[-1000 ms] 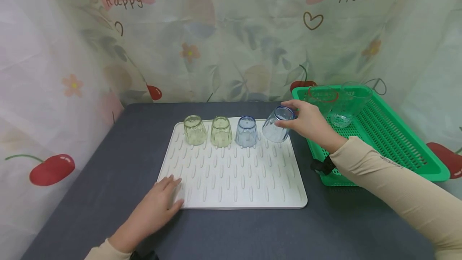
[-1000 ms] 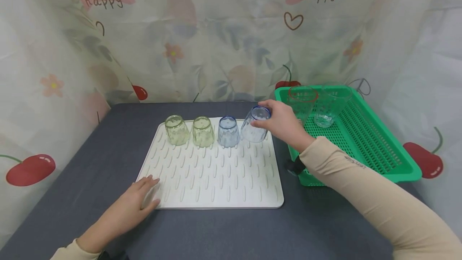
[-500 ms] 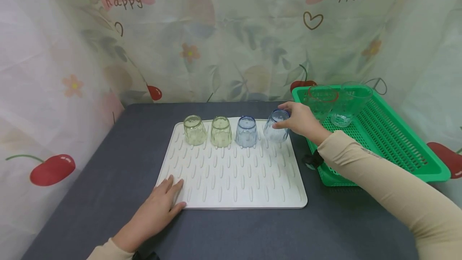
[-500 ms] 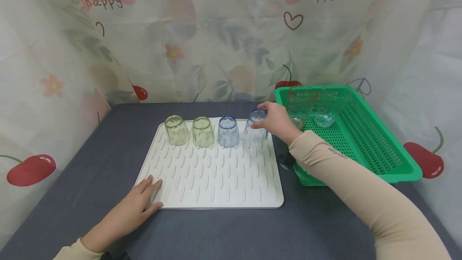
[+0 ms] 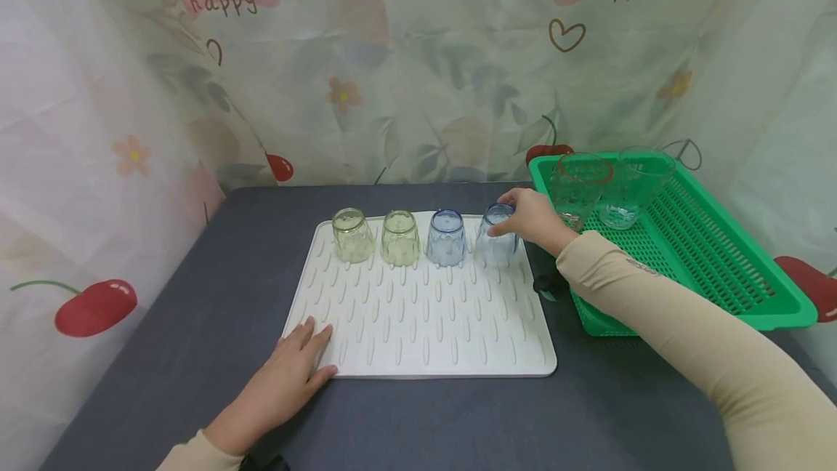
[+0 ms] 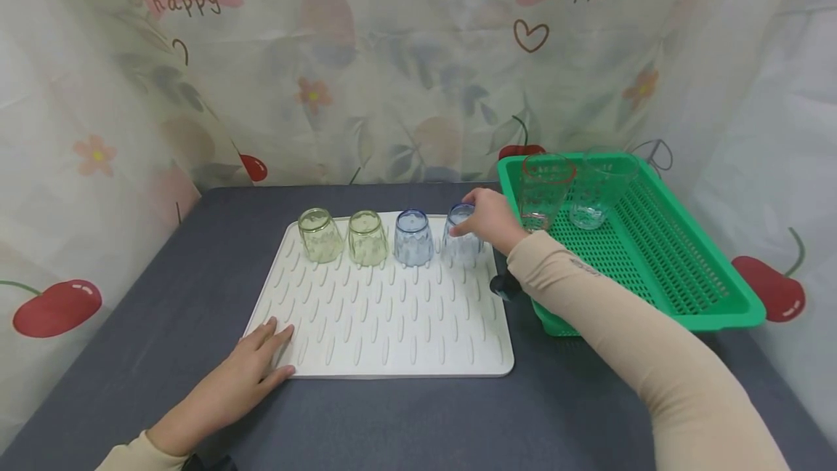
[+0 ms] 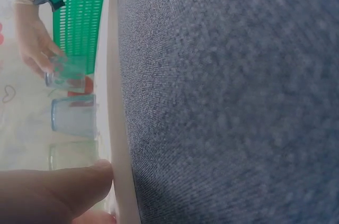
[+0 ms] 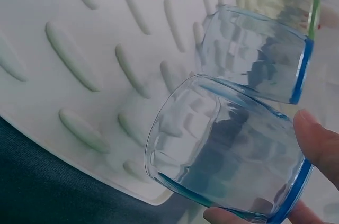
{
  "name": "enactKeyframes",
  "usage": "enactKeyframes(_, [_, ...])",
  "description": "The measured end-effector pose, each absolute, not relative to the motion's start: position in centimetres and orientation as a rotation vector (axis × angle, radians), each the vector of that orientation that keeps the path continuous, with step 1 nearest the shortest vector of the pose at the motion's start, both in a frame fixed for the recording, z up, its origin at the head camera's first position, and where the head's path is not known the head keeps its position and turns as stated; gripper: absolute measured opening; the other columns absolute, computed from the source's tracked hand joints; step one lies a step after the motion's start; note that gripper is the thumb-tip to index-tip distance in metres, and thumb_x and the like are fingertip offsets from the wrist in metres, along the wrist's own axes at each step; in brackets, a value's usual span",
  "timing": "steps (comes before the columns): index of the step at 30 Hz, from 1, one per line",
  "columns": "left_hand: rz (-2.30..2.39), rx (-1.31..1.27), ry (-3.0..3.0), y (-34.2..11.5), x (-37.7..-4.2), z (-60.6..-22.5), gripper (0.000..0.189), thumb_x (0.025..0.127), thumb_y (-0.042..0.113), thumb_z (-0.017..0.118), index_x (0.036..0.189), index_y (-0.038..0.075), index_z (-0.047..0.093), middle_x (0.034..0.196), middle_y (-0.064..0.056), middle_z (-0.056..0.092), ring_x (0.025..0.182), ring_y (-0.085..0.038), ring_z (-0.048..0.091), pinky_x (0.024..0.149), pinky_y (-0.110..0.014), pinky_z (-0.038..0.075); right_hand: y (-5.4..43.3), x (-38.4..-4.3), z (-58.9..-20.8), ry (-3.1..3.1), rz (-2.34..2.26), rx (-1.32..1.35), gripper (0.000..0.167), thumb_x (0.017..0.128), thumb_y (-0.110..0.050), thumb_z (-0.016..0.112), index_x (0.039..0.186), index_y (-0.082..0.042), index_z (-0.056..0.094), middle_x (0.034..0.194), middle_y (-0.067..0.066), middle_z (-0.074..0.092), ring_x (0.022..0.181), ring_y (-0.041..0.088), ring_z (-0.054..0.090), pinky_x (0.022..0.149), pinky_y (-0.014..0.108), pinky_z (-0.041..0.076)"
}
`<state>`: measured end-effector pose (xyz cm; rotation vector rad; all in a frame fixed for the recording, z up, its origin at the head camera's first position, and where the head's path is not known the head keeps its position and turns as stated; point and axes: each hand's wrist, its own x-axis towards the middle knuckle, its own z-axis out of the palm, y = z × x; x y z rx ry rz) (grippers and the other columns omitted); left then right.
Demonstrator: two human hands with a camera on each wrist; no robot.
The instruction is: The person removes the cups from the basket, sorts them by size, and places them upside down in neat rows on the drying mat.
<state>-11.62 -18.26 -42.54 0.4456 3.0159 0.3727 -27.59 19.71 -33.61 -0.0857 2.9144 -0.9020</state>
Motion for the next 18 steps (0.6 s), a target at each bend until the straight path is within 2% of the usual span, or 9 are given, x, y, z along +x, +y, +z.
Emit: enactKeyframes(18, [0.380,0.481,3.025,-18.4,-11.7,-42.7,0.060,0.090,0.029,0.069,0.137,-0.003,0.051,0.143,-0.035,0.039,0.135,-0.049,0.036,0.107,-0.062,0.031,18.8,-28.2,-35.2,2.871,-0.945,-0.042,0.064,0.081,-0.020,0.080,0.134,0.001,0.050,0.134,0.023,0.051,0.122,0.037,0.050,0.099,0.048,0.046])
